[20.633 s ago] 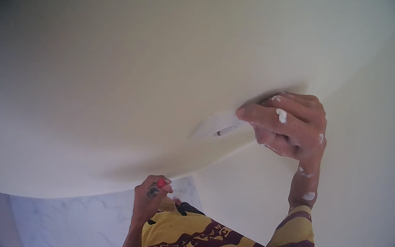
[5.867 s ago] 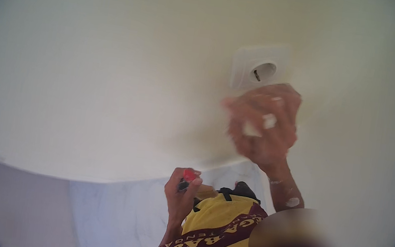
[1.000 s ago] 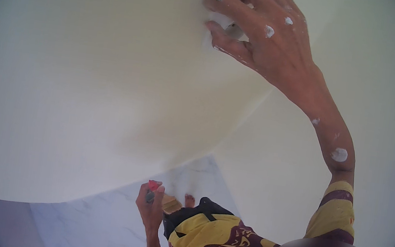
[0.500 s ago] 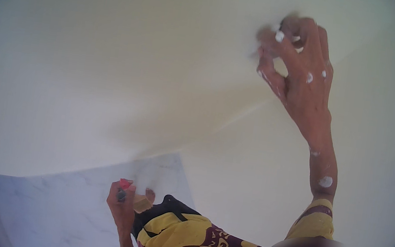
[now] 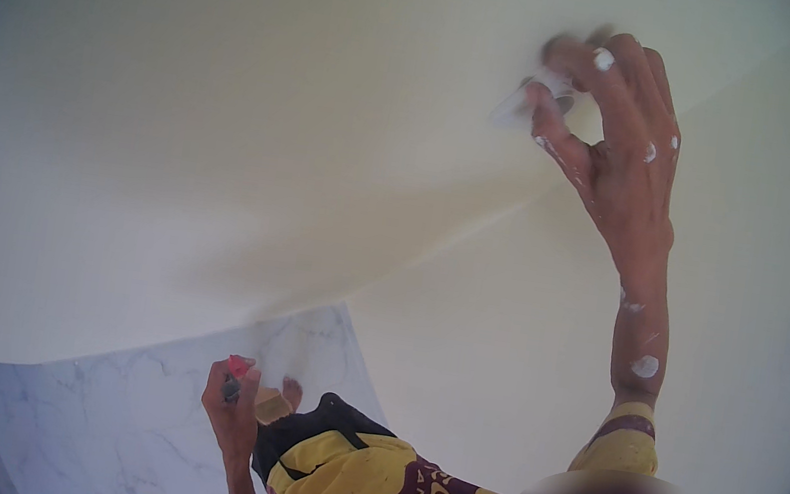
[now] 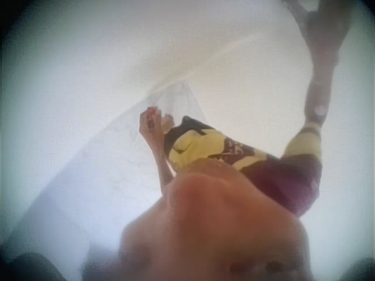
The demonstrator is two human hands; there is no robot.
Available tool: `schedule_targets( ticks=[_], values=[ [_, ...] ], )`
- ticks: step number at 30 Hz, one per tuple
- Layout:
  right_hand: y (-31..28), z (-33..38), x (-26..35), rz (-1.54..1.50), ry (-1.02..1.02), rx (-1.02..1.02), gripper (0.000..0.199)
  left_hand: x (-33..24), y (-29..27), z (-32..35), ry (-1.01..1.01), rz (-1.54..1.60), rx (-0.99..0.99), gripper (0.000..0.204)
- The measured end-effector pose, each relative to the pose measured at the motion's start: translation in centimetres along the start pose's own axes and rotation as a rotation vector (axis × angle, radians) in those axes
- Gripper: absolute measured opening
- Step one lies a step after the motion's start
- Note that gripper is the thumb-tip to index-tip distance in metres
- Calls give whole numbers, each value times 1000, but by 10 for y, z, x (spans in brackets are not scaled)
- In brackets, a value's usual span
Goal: The person uses a small brush and a cloth to clean around a wall socket and the surrounding wall area. They wipe the socket face and the adjacent wall surface repeatedly, moving between different spots on the wall.
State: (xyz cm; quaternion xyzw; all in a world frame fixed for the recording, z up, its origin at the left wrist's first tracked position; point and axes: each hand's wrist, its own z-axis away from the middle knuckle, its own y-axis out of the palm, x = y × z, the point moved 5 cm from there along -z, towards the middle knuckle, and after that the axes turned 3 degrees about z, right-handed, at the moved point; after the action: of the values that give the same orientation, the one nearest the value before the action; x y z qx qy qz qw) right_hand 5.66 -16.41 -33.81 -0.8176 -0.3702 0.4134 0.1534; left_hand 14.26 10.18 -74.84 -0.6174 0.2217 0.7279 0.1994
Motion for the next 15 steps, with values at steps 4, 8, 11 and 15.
schedule_targets(
  ticks=[4, 8, 11, 15],
  values=[
    [1, 5, -14, -21, -88, 12, 26, 0, -2, 3, -14, -13, -30, 11],
    [1, -2, -11, -139, 21, -27, 26, 2, -8, 2, -20, -10, -30, 11],
    [-2, -3, -9, 34, -4, 20, 28, -3, -8, 1, -18, -1, -31, 11],
    [-20, -3, 2, 210, -63, 121, 29, -17, 4, 10, -76, 87, -11, 11]
  ],
)
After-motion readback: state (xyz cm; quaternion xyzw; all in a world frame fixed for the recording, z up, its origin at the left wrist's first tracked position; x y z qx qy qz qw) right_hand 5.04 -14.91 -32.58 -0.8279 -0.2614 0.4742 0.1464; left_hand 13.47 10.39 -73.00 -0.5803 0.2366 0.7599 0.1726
